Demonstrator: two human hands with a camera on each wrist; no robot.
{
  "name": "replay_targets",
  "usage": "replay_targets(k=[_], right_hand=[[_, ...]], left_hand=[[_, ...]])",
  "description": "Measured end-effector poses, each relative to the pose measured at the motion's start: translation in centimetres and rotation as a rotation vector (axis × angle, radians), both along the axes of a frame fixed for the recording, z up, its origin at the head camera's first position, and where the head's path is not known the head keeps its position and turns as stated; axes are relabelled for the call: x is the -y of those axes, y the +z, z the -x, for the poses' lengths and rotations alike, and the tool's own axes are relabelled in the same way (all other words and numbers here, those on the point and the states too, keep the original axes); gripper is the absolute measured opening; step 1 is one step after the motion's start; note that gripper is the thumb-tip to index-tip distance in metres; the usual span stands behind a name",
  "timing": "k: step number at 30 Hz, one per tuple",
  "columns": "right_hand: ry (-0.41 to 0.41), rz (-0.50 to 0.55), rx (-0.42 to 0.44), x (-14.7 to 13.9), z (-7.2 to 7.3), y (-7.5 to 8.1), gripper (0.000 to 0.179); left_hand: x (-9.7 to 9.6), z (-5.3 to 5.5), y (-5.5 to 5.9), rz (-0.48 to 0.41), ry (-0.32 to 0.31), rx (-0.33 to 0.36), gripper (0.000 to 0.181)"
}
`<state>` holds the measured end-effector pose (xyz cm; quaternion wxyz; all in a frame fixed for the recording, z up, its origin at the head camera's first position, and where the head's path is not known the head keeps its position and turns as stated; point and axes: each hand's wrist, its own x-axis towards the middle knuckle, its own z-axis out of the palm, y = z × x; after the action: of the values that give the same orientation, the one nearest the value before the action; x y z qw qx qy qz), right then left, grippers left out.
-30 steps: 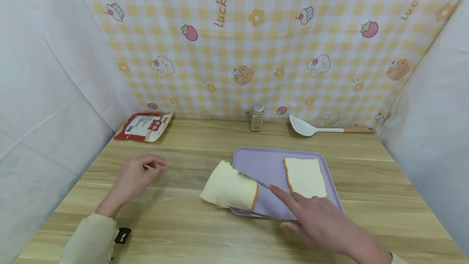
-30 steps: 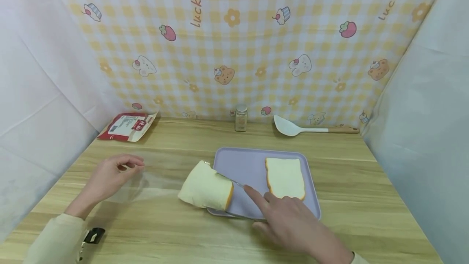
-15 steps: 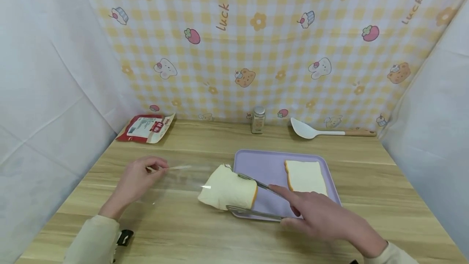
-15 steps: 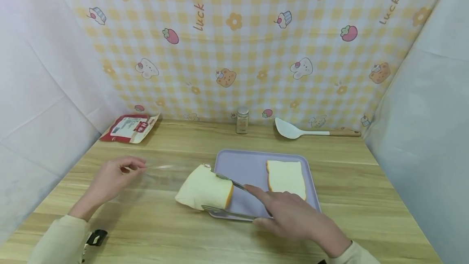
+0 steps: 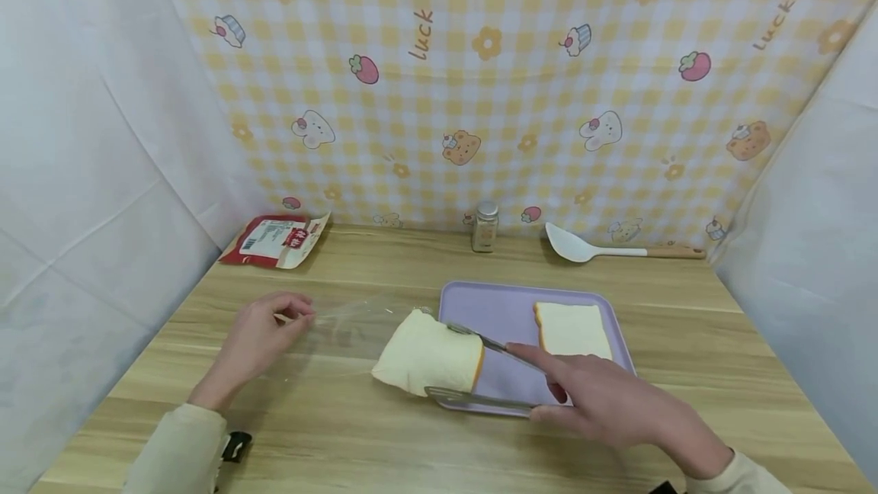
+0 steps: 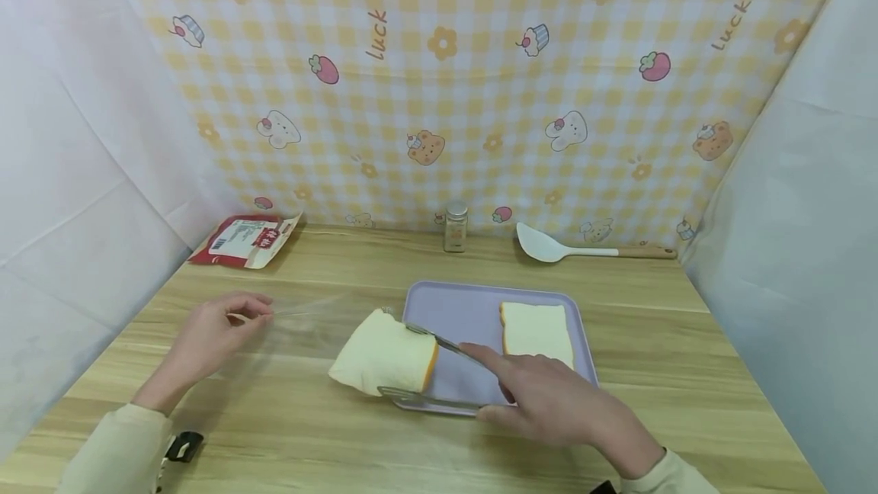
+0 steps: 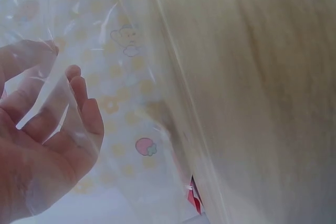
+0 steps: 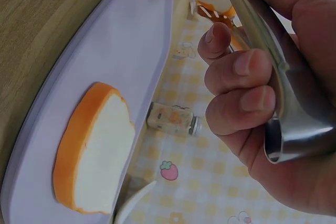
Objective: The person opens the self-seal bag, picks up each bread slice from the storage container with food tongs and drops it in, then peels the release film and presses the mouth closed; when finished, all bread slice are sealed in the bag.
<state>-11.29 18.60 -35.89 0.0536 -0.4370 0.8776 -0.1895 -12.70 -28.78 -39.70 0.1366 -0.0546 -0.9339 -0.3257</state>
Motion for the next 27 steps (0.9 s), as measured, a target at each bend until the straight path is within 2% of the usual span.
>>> replay_targets(k=[7, 16, 20, 27], right_hand=[[0.024, -0.005, 0.073, 0.2, 0.4, -0.2, 0.065], [0.047, 0.018, 0.142, 0.9, 1.8, -0.9, 0.064], [0.067, 0.033, 0.134, 1.4, 2.1, -1.1, 0.063], [0.053, 0.029, 0.186, 2.2, 2.4, -1.2, 0.065]], left_hand=[[-0.3, 0.0, 0.0, -0.004, 0.018, 0.006, 0.004], [-0.3, -0.1, 0.0, 0.005, -0.002, -0.048, 0.005], [-0.2, -0.3, 0.0, -0.007, -0.019, -0.025, 0.006], [0.1, -0.4, 0.1, -0.015, -0.017, 0.04, 0.008]])
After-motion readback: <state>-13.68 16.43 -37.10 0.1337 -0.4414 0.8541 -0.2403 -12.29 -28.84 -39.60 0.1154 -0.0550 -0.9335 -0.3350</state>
